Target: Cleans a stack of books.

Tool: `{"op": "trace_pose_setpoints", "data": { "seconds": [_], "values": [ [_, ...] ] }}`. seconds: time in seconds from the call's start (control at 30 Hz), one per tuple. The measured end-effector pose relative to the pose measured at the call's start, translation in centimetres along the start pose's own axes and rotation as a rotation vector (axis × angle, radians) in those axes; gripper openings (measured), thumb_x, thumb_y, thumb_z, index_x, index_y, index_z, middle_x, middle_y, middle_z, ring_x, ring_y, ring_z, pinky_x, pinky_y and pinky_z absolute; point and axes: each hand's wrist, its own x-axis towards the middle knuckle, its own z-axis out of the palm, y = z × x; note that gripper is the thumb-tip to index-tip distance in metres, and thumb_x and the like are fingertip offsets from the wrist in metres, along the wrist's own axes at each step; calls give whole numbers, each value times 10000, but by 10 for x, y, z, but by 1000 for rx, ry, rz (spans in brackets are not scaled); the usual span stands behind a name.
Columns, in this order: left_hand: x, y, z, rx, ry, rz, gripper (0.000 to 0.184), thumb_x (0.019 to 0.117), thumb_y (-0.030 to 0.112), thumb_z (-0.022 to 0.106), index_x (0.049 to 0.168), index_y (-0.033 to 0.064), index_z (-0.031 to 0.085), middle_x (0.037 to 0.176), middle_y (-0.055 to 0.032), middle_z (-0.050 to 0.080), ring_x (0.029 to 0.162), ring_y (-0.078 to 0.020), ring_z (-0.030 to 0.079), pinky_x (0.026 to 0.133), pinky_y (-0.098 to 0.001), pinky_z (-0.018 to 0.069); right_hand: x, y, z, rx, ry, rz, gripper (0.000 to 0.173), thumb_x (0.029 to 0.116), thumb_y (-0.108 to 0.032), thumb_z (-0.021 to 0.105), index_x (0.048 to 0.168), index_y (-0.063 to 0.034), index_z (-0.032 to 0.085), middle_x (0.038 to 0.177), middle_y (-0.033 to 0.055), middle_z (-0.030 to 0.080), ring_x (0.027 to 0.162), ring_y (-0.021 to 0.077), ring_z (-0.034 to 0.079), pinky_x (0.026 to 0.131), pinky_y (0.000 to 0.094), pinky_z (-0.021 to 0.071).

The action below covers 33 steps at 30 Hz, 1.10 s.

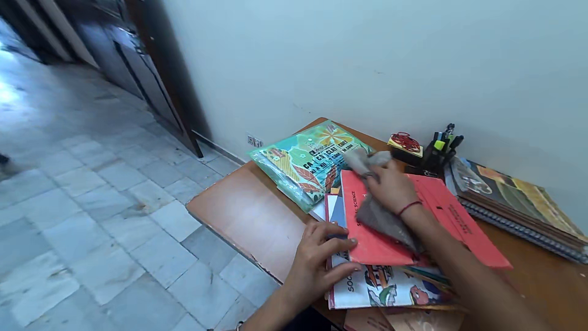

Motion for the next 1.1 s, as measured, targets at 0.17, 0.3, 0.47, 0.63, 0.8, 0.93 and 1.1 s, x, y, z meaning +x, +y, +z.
{"op": "trace_pose_setpoints", "data": {
  "seconds": [0.17,0.3,0.47,0.63,0.8,0.93,1.1],
  "values": [
    [-1,1,-1,34,17,4,342,948,514,644,915,175,676,1077,0,670,1110,-76,568,972,-182,423,-18,-40,11,-7,-174,-287,360,1066,-204,520,1386,-92,641,1441,200,528,1130,375,646,894,542,537],
    [0,1,-1,19,3,2,306,954,487,649,1045,207,732,1113,20,690,1152,-65,574,1001,-195,421,-11,-7,10,21,-87,-296,347,1065,-182,525,1369,-75,653,1416,218,559,1110,407,656,879,575,536],
    [0,1,-1,4,1,-10,288,947,468,664,1066,214,729,1137,25,692,1196,-64,569,1046,-206,409,0,87,-11,-54,127,-68,338,1057,-175,543,1332,-23,666,1397,293,558,1081,501,651,852,674,516],
    [-1,0,4,-33,38,-16,297,950,490,652,1055,221,720,1145,46,683,1199,-43,555,1047,-183,392,-37,160,-25,-75,268,234,321,1062,-168,547,1296,2,686,1323,369,563,1083,569,616,862,733,466],
    [-1,2,5,-67,40,-39,296,952,492,645,1058,225,715,1144,58,676,1226,-36,537,1083,-206,356,-64,121,-23,-142,239,347,324,1059,-172,556,1295,11,682,1344,364,541,1046,551,634,846,698,488],
    [-3,3,4,-36,33,-50,323,949,502,643,1072,211,709,1129,53,694,1232,-53,552,1101,-235,362,-70,53,0,-64,232,114,296,1028,-173,593,1250,-13,704,1325,308,574,963,488,676,770,647,542],
    [-5,2,2,-23,24,-44,307,972,465,600,1025,176,690,1098,25,679,1199,-53,548,1055,-195,381,-97,-23,37,-23,225,-359,302,969,-176,621,1230,-79,737,1226,196,654,881,332,713,656,465,588]
  ]
}}
